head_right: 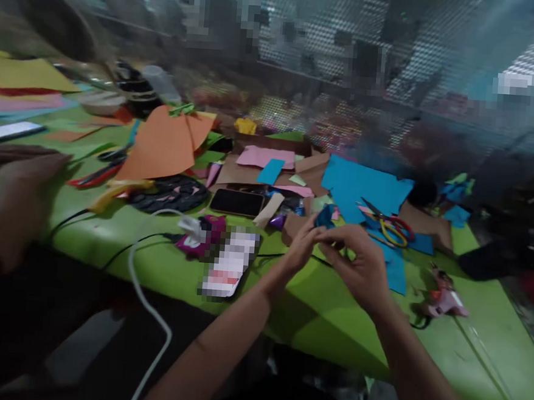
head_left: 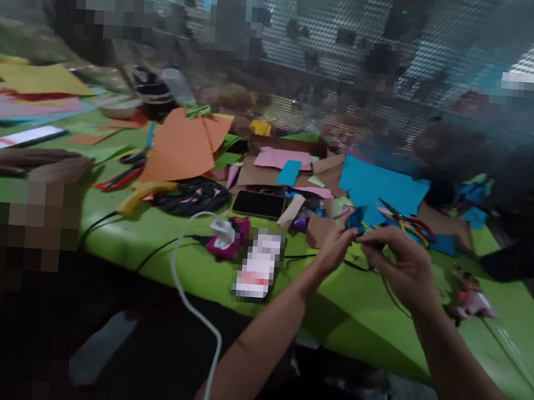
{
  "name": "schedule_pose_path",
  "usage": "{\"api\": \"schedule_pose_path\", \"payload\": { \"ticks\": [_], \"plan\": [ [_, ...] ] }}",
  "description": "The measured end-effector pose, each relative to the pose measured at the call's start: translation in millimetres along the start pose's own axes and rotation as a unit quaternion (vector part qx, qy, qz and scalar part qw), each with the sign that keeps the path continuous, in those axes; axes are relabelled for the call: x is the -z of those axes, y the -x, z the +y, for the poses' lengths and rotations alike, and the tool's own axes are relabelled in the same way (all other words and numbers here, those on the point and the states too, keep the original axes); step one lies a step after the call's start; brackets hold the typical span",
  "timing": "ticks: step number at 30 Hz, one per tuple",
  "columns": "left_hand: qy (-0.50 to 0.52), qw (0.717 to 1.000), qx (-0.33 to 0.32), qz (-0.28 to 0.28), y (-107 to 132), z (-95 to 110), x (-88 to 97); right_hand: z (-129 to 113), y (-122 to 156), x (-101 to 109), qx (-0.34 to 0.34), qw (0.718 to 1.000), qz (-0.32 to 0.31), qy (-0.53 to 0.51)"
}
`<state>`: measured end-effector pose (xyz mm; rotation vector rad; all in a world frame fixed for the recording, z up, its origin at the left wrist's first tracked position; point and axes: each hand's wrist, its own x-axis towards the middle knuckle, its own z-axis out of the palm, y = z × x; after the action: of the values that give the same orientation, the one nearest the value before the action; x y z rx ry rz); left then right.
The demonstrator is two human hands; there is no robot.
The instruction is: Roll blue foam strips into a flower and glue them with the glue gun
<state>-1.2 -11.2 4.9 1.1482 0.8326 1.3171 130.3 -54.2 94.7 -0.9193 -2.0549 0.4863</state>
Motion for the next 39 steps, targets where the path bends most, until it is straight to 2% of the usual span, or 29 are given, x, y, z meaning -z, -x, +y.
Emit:
{"api": "schedule_pose_path", "payload": {
  "ticks": [2, 3, 6, 10, 14, 21, 28, 35, 39],
  "plan": [
    [0.013, 1.0, 0.008, 0.007, -1, 0, -0.2, 18, 0, 16, -0.036, 0.997, 0.063, 0.021],
    [0.02, 1.0, 0.013, 0.011, -1, 1, -0.5, 26, -1, 21, -0.045, 0.996, 0.074, 0.024],
    [0.031, 0.999, 0.026, 0.011, 2, 4, -0.9, 44, -3, 23, -0.043, 0.997, 0.054, 0.028],
    [0.012, 1.0, 0.023, 0.001, 4, 4, 0.0, 55, -4, 10, -0.037, 0.999, 0.011, 0.033],
    [-0.019, 1.0, 0.014, -0.018, 5, 4, -0.1, 59, -5, 2, -0.014, 0.998, 0.003, 0.063],
    [-0.04, 0.997, 0.001, -0.07, 8, 9, -1.9, 63, -1, 5, 0.029, 0.996, 0.015, 0.083],
    [-0.01, 0.998, 0.032, -0.055, 6, -3, 3.1, 69, 5, 7, 0.039, 0.997, 0.025, 0.065],
    [0.015, 0.998, 0.018, -0.061, 7, -2, 3.8, 69, 11, 6, 0.027, 0.999, 0.042, 0.013],
    [0.014, 0.998, -0.001, -0.053, 10, 0, 1.6, 63, 15, 6, -0.031, 0.994, 0.076, -0.069]
  ]
}}
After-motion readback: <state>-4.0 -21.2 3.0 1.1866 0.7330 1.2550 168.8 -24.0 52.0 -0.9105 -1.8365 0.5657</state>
